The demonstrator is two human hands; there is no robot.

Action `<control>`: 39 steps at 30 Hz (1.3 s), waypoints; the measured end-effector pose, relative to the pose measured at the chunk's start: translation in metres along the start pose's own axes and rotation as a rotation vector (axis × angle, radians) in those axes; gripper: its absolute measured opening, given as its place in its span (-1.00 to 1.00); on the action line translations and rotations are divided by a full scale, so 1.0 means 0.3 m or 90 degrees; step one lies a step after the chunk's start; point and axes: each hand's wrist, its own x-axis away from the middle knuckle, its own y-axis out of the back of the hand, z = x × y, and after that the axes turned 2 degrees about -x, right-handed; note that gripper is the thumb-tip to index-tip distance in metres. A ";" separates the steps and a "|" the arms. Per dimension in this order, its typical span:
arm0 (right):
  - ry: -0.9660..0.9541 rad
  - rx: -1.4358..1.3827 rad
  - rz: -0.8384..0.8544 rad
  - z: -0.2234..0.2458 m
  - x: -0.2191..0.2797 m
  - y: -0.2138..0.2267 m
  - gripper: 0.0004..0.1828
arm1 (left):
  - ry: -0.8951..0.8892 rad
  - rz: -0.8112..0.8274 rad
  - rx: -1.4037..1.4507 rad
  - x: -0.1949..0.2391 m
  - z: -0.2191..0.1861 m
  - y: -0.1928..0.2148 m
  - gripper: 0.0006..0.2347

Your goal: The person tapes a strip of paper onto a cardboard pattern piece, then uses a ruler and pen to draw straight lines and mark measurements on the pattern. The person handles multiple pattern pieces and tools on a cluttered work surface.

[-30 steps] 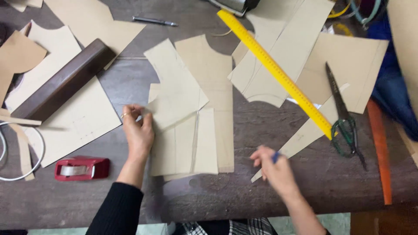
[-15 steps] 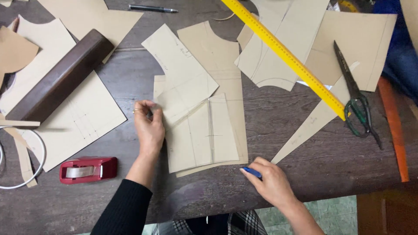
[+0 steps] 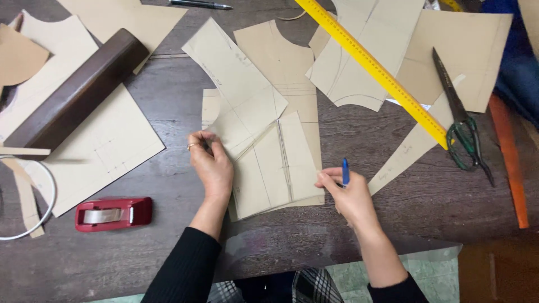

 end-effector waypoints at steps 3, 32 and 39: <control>0.017 0.052 -0.004 -0.025 -0.064 0.009 -0.72 | -0.031 -0.012 -0.026 -0.002 -0.015 -0.033 -0.84; 0.077 0.201 0.073 -0.037 -0.167 0.020 -0.72 | 0.195 0.463 -0.335 0.102 -0.279 0.216 -0.60; 0.050 0.093 0.067 -0.036 -0.129 -0.007 -0.77 | 0.244 0.441 -0.355 0.095 -0.276 0.242 -0.62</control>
